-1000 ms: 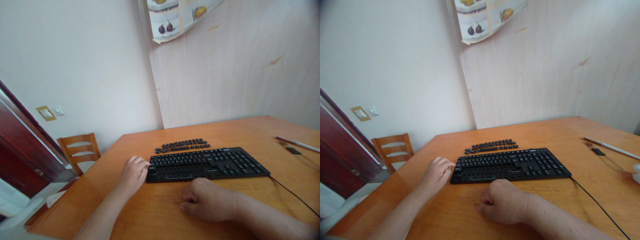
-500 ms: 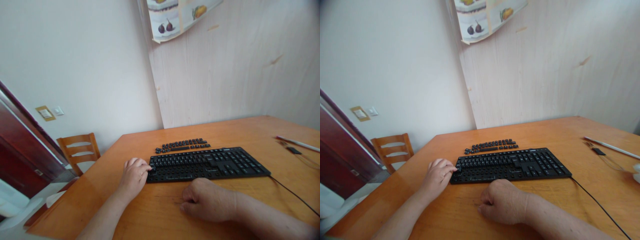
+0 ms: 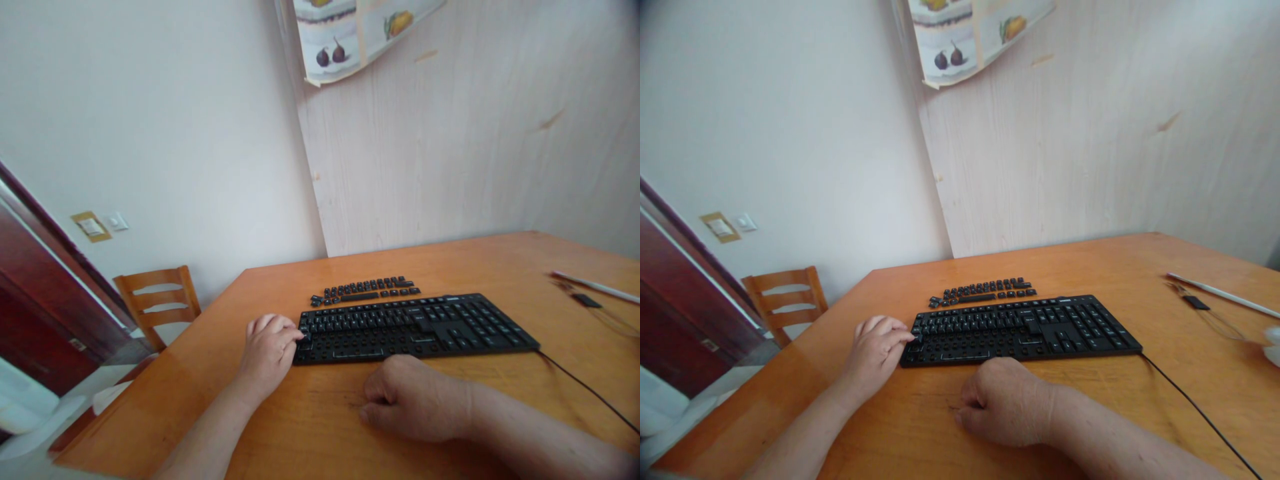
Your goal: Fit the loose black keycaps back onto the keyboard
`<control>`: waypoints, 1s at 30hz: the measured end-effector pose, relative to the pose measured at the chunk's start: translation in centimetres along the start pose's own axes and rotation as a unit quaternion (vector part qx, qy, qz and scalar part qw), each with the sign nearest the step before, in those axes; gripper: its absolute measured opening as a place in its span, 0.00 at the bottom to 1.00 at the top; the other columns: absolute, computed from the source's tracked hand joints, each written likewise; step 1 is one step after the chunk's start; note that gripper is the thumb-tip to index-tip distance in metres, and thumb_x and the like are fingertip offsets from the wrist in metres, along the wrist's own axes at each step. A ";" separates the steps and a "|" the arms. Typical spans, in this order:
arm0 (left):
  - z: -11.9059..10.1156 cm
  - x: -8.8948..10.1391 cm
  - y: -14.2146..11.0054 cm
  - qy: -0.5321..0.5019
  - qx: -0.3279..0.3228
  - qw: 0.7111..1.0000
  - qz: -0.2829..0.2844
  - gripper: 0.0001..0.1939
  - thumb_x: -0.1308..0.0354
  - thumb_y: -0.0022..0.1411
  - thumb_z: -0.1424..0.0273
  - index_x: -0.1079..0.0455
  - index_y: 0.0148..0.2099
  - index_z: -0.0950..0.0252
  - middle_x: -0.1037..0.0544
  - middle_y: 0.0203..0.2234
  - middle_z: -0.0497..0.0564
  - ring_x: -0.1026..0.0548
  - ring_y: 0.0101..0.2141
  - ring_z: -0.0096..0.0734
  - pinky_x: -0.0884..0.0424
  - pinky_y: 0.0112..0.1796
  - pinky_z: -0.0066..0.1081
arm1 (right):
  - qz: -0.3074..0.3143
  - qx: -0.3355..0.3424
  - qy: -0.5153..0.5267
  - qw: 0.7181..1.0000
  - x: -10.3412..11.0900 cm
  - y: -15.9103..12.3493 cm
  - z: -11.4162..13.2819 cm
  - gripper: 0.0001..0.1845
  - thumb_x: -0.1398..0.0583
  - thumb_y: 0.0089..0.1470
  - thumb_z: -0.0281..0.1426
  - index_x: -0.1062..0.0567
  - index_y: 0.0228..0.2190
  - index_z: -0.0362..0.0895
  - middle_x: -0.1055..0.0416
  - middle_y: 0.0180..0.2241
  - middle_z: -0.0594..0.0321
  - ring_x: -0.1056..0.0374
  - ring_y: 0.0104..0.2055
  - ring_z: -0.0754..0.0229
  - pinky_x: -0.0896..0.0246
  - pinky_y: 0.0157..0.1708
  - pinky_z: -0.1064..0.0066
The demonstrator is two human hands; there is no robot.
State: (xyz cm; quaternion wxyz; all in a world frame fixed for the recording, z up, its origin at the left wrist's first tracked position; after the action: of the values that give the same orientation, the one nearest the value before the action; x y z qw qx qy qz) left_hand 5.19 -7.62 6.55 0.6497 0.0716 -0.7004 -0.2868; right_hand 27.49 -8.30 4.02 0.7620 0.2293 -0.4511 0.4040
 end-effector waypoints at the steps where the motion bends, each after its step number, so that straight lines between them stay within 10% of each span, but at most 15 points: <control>1: 0.0 0.0 0.0 -0.002 -0.002 1.000 0.001 0.13 0.47 0.61 0.75 0.23 0.39 0.54 0.22 0.39 0.49 0.31 0.44 0.39 0.41 0.46 0.41 | 0.000 0.000 0.000 1.000 0.0 0.0 0.0 0.17 0.44 0.54 0.36 0.26 0.19 0.43 0.38 0.16 0.68 0.51 0.19 0.68 0.57 0.21 0.73; 9: 2.5 1.5 1.0 -0.200 0.125 0.965 -0.119 0.11 0.48 0.61 0.70 0.23 0.41 0.59 0.21 0.39 0.50 0.27 0.44 0.36 0.37 0.48 0.38 | 0.007 0.003 0.012 1.000 -0.1 0.0 -0.1 0.16 0.44 0.54 0.36 0.27 0.19 0.42 0.41 0.17 0.69 0.49 0.20 0.69 0.58 0.21 0.73; 18: 9.8 -0.5 2.2 -0.493 0.479 0.666 -0.289 0.20 0.44 0.53 0.61 0.26 0.46 0.63 0.20 0.41 0.53 0.24 0.40 0.32 0.33 0.40 0.33 | 0.028 -0.008 0.032 0.999 -0.3 0.2 -0.7 0.19 0.44 0.55 0.39 0.36 0.18 0.42 0.47 0.18 0.71 0.49 0.22 0.70 0.59 0.22 0.74; 23: 11.8 -5.2 1.0 -0.465 0.498 0.663 -0.311 0.17 0.46 0.53 0.62 0.28 0.42 0.67 0.21 0.37 0.56 0.24 0.37 0.32 0.31 0.38 0.32 | 0.022 -0.028 0.062 0.997 -0.9 0.3 -1.5 0.22 0.45 0.57 0.43 0.38 0.19 0.42 0.48 0.19 0.71 0.51 0.23 0.70 0.59 0.21 0.75; 30: 12.4 -8.2 1.0 -0.432 0.433 0.744 -0.268 0.13 0.45 0.55 0.64 0.26 0.40 0.64 0.20 0.35 0.54 0.24 0.38 0.35 0.30 0.41 0.32 | 0.027 -0.053 0.075 0.995 0.6 0.2 -0.1 0.17 0.43 0.56 0.42 0.31 0.23 0.42 0.39 0.21 0.71 0.47 0.24 0.69 0.55 0.22 0.75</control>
State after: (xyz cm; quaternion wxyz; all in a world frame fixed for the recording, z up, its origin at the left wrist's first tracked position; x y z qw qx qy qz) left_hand -5.08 0.91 0.09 0.0733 0.3991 -0.9067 -0.1153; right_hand 27.58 -7.89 4.47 0.7937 0.1457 -0.4192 0.4161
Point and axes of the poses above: each hand's wrist, its own y-axis towards the middle knuckle, its own x-axis out of the back of the hand, z = x × y, the point moved 6 cm from there along y, towards the middle knuckle
